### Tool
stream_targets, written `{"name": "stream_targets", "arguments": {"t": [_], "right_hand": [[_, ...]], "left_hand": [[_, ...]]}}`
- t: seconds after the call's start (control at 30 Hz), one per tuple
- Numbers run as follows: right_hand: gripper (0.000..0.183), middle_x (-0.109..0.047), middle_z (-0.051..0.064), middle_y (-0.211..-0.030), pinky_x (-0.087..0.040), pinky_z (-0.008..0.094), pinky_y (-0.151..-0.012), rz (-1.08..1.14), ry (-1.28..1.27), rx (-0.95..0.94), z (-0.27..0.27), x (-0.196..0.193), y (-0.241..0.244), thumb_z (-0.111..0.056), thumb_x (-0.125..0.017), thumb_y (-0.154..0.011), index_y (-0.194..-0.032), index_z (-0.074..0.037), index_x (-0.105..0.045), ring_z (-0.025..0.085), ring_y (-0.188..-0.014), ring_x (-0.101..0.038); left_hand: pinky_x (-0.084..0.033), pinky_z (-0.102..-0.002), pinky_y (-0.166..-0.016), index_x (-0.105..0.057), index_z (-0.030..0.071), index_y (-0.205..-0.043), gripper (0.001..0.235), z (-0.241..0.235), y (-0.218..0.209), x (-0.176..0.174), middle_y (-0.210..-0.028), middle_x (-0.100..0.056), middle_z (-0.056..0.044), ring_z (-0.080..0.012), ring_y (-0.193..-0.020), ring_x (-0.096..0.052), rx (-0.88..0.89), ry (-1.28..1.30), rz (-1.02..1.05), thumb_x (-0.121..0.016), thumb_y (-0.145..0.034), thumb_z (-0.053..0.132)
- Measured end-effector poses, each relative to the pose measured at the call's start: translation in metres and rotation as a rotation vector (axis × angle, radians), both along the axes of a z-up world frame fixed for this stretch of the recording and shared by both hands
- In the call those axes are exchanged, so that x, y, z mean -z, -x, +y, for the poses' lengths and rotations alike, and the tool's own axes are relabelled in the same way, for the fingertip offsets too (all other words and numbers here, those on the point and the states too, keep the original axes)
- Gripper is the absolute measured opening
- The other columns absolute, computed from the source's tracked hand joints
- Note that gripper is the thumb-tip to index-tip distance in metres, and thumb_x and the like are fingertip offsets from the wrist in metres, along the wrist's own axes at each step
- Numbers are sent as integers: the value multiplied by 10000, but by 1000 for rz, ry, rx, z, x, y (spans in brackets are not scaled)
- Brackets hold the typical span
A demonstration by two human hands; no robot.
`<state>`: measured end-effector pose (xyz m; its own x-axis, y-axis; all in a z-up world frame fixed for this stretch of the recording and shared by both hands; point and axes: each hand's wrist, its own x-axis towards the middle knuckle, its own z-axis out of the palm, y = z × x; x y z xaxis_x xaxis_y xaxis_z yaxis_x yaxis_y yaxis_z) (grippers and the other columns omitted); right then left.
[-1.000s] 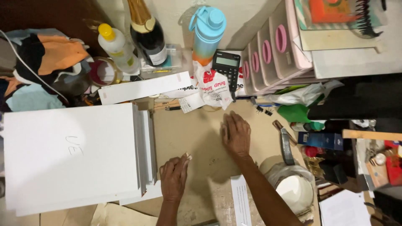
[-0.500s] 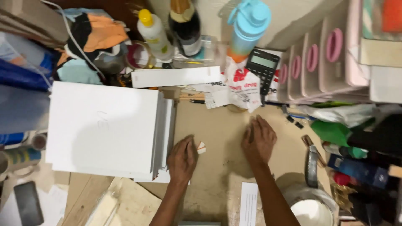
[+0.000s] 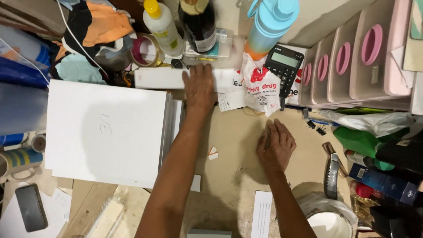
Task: Applying adhesive strips to square panels and then searching through a cluttered workspace for specific items.
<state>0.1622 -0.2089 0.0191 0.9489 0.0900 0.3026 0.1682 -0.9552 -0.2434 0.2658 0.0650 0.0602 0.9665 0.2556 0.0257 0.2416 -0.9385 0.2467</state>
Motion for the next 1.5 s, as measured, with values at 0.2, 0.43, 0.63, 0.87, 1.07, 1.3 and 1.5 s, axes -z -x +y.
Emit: {"name": "stream_targets", "arguments": {"t": [0.2,0.43,0.63,0.87,1.07,1.3,1.5], "right_hand": [[308,-566,-29,-1371,-405,442,-1047,-12,3,-20,-3,1,-3,-325,-599,-1011,-1306,-243,-631,219,-1312,-553],[346,-597,7,-1325,-436,463,-980,-68,17,-34,-5,8,-2,-326,-630,-981,-1318,-250,-648,267,-1210,-606],[339,-593,3,-1364,-414,460,-1023,22,30,-12,-2,-2,0,-346,-587,-1011,-1327,-242,-650,255,-1294,-579],[308,-565,-7,-1417,-380,476,-1075,69,-27,-17,-1,-3,0,-323,-589,-1030,-1317,-218,-630,255,-1372,-530],[312,-558,-13,-1384,-392,469,-1090,53,4,-4,-1,6,-2,-332,-576,-1028,-1313,-214,-627,241,-1364,-527],[386,-589,-15,-1381,-455,462,-1006,-55,39,-11,-7,12,-6,-312,-633,-885,-1261,-231,-654,229,-1306,-570],[383,-566,-38,-1389,-400,428,-1084,0,33,20,-4,12,-4,-304,-611,-927,-1306,-244,-629,203,-1304,-545]], "left_hand": [[-274,-671,-1157,-627,66,-1239,573,12,16,2,-1268,-604,-164,-382,-1323,-528,4,-33,32,-842,-717,-33],[-291,-626,-1164,-577,137,-1219,501,1,15,-18,-1278,-615,-98,-331,-1374,-484,-44,-118,145,-809,-778,85],[-274,-657,-1154,-646,113,-1150,544,2,9,-11,-1134,-612,-124,-327,-1216,-558,48,-195,51,-920,-681,143],[-405,-675,-1025,-656,41,-1080,428,-6,-20,5,-1008,-553,-146,-366,-1048,-633,145,-227,-316,-839,-701,-39],[-417,-630,-1060,-608,91,-1198,558,-1,-21,18,-1183,-582,-139,-407,-1224,-593,185,-116,-59,-844,-705,-18],[-488,-574,-964,-695,44,-1219,421,-36,-30,-3,-1153,-664,-196,-413,-1103,-652,192,142,-80,-648,-810,-40],[-555,-474,-965,-700,91,-1264,397,-168,-48,-39,-1146,-717,-185,-395,-1084,-708,157,1081,-277,-619,-883,168]]}}
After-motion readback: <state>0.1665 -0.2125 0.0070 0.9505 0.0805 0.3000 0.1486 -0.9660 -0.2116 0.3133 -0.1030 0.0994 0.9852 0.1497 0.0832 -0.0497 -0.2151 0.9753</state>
